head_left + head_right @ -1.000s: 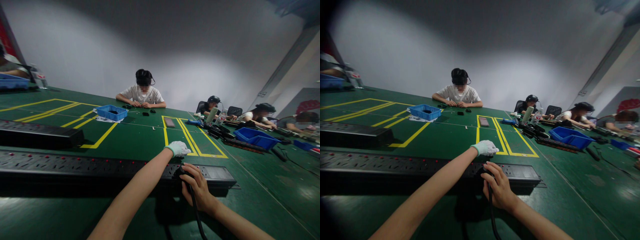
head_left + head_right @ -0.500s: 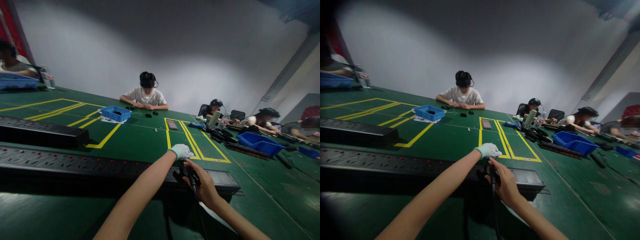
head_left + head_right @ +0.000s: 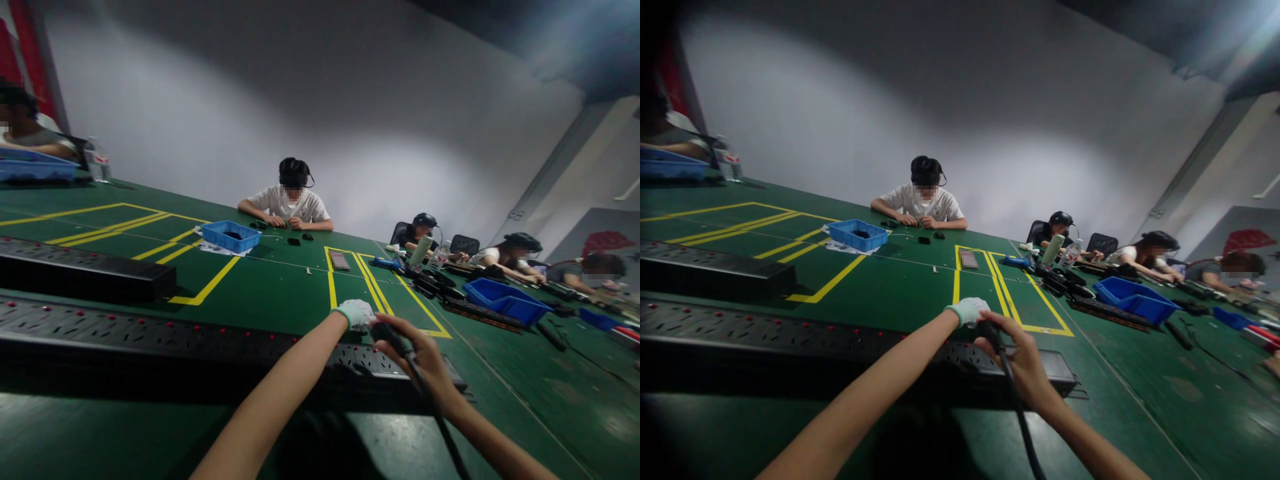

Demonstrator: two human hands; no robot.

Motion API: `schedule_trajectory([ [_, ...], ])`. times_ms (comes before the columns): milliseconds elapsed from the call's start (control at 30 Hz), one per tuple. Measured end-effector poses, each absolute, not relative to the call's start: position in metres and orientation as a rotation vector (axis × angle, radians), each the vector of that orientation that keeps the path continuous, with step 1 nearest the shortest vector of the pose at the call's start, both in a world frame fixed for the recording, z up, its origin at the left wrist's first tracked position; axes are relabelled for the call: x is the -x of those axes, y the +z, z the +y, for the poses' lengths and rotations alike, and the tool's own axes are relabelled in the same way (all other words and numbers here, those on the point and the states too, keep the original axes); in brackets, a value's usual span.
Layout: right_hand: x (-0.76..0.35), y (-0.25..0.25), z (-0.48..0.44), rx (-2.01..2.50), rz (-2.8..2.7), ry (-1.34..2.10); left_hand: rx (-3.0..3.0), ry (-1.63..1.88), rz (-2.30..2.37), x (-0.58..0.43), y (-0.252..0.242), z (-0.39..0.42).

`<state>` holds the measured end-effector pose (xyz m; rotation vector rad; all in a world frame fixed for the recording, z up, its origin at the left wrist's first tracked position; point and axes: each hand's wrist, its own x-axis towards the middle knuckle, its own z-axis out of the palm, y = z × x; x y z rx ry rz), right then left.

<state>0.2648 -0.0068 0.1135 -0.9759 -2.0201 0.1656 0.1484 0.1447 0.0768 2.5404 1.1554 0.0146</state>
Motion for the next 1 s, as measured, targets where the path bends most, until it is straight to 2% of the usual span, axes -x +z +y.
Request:
schedule_trajectory([
  [200, -0.235, 0.074, 0.009, 0.909, -2.132, 0.222, -2.579, -0.099, 1.303, -0.145, 0.098, 0.141],
  [467, -0.238, 0.048, 0.015, 0.921, -2.105, -0.094, -2.779, -0.073, 1.286, -0.077, 0.076, 0.096],
  [667, -0.232, 0.020, 0.006, 0.856, -2.116, -0.338, -3.043, 0.131, 1.117, -0.034, 0.053, 0.060],
  [1000, -0.235, 0.011, 0.001, 0.778, -2.170, -0.646, -3.149, 0.563, 1.129, -0.015, 0.055, 0.026],
])
